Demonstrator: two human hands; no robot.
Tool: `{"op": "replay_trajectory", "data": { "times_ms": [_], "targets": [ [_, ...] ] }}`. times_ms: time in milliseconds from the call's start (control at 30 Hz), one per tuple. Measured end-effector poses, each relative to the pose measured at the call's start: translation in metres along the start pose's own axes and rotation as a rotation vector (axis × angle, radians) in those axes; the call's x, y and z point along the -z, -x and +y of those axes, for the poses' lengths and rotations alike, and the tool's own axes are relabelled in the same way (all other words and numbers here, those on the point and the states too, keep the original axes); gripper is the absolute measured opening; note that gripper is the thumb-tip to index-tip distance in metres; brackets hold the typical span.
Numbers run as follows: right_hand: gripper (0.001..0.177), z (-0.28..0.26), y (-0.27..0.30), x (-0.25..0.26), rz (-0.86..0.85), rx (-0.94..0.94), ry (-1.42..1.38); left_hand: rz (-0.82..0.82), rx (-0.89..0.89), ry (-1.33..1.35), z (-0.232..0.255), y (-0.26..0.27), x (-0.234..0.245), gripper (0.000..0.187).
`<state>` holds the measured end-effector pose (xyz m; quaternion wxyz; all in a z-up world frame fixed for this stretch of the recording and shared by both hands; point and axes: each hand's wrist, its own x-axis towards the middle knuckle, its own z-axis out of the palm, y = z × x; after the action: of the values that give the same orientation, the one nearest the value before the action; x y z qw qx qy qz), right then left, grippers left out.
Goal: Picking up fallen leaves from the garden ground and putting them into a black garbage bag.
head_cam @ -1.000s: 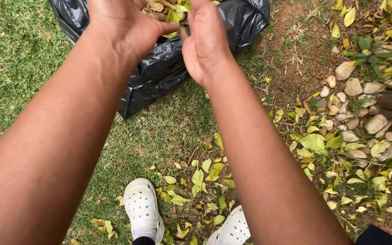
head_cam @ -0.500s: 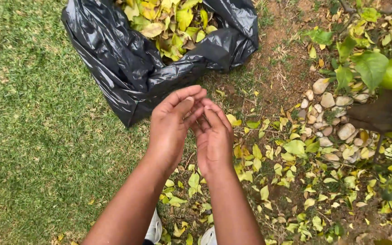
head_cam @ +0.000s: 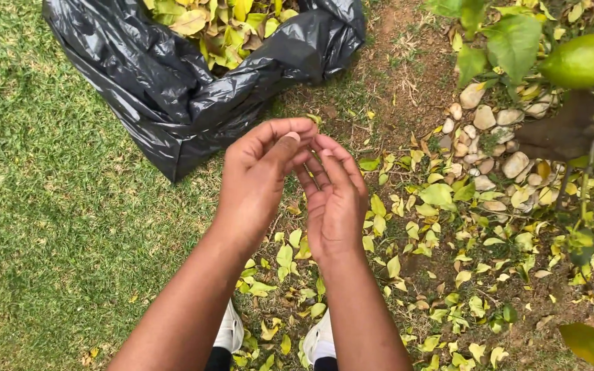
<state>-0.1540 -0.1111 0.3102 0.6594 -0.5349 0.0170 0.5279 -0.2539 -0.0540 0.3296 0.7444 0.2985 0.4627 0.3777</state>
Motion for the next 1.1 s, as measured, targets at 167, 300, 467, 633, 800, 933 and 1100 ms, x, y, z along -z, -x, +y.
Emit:
{"op": "replay_trajectory", "data": {
  "times_ms": [167,300,467,633,800,933,1100],
  "targets": [
    [0.030,-0.013,-0.002,0.021,-0.001,0.020,-0.008,-0.015,0.010,-0.014,-0.007,-0.001,-0.024,0.024],
    [0.028,-0.017,-0.002,0.040,0.012,0.041,-0.011,-0.007,0.075,-0.054,-0.012,0.002,-0.044,0.024],
    [0.028,-0.020,0.003,0.060,0.047,0.033,0.024,-0.023,0.087,-0.048,-0.026,0.008,-0.056,0.023],
    [0.027,-0.022,0.013,0.069,0.056,0.032,-0.009,-0.030,0.114,-0.092,-0.028,0.016,-0.061,0.023],
    [0.026,-0.023,0.024,0.066,0.092,0.016,0.022,-0.015,0.181,-0.106,-0.022,0.021,-0.061,0.023],
    [0.026,-0.021,0.033,0.060,0.112,0.020,0.007,-0.036,0.192,-0.102,-0.010,0.027,-0.059,0.024],
    [0.027,-0.021,0.044,0.049,0.133,0.026,-0.037,-0.094,0.160,-0.124,-0.004,0.026,-0.050,0.024]
  ]
}}
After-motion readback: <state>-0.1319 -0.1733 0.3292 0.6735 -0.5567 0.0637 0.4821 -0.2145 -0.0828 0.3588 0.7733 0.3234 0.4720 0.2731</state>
